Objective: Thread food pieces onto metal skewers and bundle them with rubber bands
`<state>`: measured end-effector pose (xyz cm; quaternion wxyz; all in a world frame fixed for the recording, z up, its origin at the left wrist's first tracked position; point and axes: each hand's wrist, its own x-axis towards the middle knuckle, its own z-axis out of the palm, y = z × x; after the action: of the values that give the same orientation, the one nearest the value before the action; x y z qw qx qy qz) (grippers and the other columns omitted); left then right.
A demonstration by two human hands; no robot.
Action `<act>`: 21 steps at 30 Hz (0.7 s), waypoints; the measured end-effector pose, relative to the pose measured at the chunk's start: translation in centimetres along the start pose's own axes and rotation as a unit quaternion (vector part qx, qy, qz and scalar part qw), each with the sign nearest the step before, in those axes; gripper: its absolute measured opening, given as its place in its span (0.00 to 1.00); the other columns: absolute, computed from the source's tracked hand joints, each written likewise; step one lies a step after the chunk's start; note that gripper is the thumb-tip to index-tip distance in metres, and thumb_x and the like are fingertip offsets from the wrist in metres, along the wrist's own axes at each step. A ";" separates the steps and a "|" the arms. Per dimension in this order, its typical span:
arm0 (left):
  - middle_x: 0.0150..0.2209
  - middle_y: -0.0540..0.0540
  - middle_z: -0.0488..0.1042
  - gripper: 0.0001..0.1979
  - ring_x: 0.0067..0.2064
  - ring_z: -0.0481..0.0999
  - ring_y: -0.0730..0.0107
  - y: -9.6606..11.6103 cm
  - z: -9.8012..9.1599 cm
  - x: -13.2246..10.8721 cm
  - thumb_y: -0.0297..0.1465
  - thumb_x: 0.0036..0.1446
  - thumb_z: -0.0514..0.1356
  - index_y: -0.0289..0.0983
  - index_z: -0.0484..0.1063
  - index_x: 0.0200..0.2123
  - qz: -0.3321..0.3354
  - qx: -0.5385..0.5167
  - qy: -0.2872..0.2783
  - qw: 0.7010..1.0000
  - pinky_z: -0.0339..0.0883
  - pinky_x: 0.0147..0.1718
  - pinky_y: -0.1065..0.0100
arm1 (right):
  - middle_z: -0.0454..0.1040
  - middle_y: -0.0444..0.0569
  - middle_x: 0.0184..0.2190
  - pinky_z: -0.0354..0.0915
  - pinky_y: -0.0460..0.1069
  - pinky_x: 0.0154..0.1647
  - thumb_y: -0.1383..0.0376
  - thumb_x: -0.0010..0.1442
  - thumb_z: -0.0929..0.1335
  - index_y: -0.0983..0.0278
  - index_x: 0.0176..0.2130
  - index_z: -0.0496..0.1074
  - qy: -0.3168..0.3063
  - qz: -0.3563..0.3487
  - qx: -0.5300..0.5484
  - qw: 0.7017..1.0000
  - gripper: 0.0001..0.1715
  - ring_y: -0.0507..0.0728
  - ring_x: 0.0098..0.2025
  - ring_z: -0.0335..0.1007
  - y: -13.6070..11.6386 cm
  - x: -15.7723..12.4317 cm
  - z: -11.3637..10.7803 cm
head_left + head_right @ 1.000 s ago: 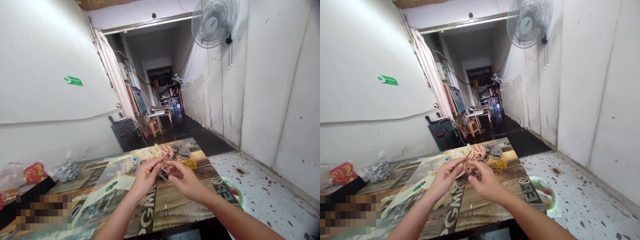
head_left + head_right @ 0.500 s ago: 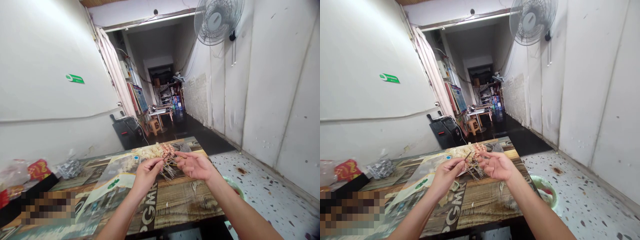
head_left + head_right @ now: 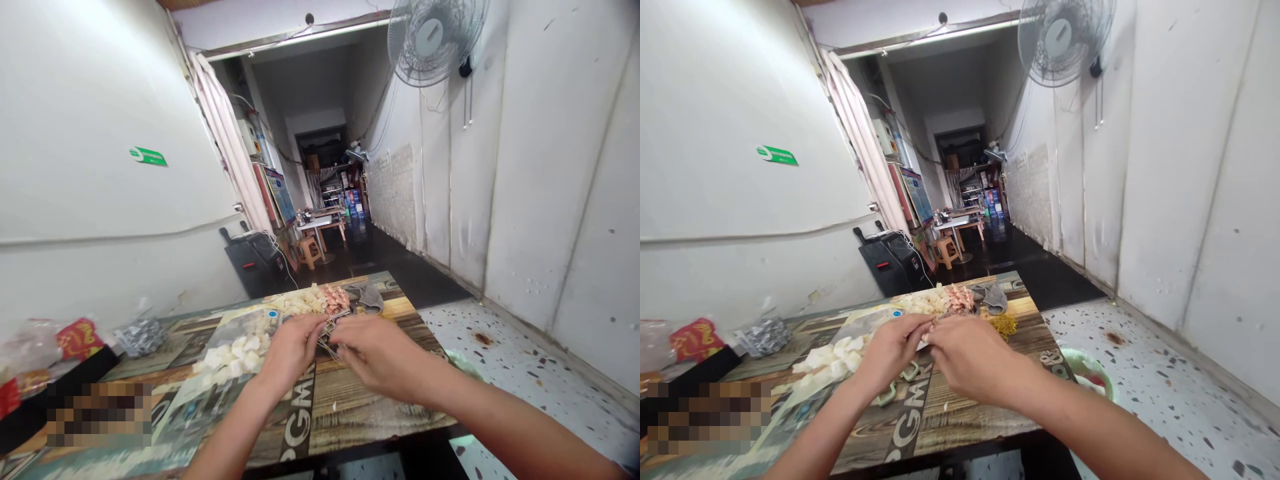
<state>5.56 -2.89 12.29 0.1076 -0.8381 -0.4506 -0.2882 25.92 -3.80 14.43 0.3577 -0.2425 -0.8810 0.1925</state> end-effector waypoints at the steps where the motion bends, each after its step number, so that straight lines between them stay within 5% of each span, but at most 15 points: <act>1: 0.38 0.47 0.78 0.12 0.38 0.75 0.68 0.0 0.0 0.1 0.29 0.59 0.51 0.38 0.73 0.41 -0.005 -0.011 -0.009 1.000 0.66 0.39 0.69 | 0.72 0.54 0.40 0.60 0.55 0.49 0.72 0.58 0.61 0.67 0.39 0.71 0.037 0.001 -0.110 0.993 0.12 0.58 0.47 0.64 0.4 0.1 0.3; 3: 0.37 0.47 0.78 0.13 0.38 0.76 0.69 0.0 -0.1 0.1 0.29 0.60 0.50 0.39 0.73 0.42 -0.011 -0.031 -0.031 0.999 0.67 0.39 0.69 | 0.71 0.58 0.41 0.59 0.56 0.49 0.73 0.58 0.60 0.70 0.40 0.71 0.054 0.005 -0.250 0.967 0.13 0.60 0.48 0.63 1.7 0.6 1.0; 5: 0.37 0.47 0.78 0.14 0.38 0.76 0.69 0.1 0.0 0.0 0.28 0.60 0.50 0.39 0.73 0.44 -0.012 -0.044 -0.060 0.997 0.66 0.39 0.70 | 0.71 0.59 0.41 0.60 0.54 0.47 0.74 0.58 0.59 0.71 0.40 0.70 -0.008 -0.011 -0.312 0.950 0.13 0.61 0.47 0.64 3.2 1.2 1.8; 8: 0.41 0.46 0.77 0.16 0.41 0.75 0.68 0.5 0.3 -0.3 0.29 0.59 0.50 0.41 0.69 0.49 -0.013 -0.056 -0.098 0.994 0.66 0.41 0.69 | 0.73 0.59 0.35 0.61 0.53 0.40 0.73 0.59 0.59 0.71 0.38 0.70 -0.089 -0.005 -0.340 0.936 0.13 0.61 0.40 0.68 4.4 1.4 3.4; 11: 0.35 0.46 0.77 0.12 0.38 0.74 0.67 1.1 1.0 -0.9 0.32 0.59 0.52 0.41 0.73 0.43 -0.003 -0.049 -0.128 0.991 0.65 0.37 0.70 | 0.74 0.57 0.30 0.60 0.51 0.33 0.71 0.59 0.59 0.70 0.37 0.70 -0.131 0.040 -0.297 0.945 0.12 0.60 0.34 0.70 4.5 0.2 4.3; 16: 0.28 0.48 0.75 0.13 0.32 0.72 0.70 2.2 2.3 -2.5 0.32 0.60 0.50 0.41 0.76 0.34 0.048 -0.073 -0.189 0.978 0.61 0.32 0.72 | 0.69 0.45 0.19 0.57 0.46 0.26 0.67 0.60 0.58 0.65 0.28 0.68 -0.188 0.122 0.021 0.974 0.14 0.52 0.23 0.65 5.6 -3.3 4.7; 18: 0.27 0.48 0.74 0.14 0.31 0.72 0.70 2.4 2.5 -2.9 0.30 0.60 0.50 0.41 0.75 0.33 0.064 -0.091 -0.213 0.971 0.60 0.31 0.73 | 0.60 0.39 0.13 0.54 0.44 0.22 0.62 0.61 0.58 0.64 0.26 0.65 -0.214 0.187 0.242 0.928 0.15 0.49 0.16 0.57 6.6 -4.7 5.5; 21: 0.25 0.48 0.74 0.13 0.30 0.72 0.70 2.4 2.7 -3.0 0.29 0.59 0.51 0.39 0.75 0.29 0.082 -0.090 -0.226 0.966 0.61 0.30 0.72 | 0.50 0.33 0.09 0.55 0.44 0.19 0.54 0.58 0.63 0.64 0.26 0.63 -0.197 0.264 0.508 0.796 0.17 0.46 0.12 0.48 7.9 -6.6 7.5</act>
<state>7.29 -5.16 8.51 -0.0502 -0.9217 -0.3652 -0.1208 26.90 -2.42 1.81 0.1832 -0.2057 -0.6102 0.7428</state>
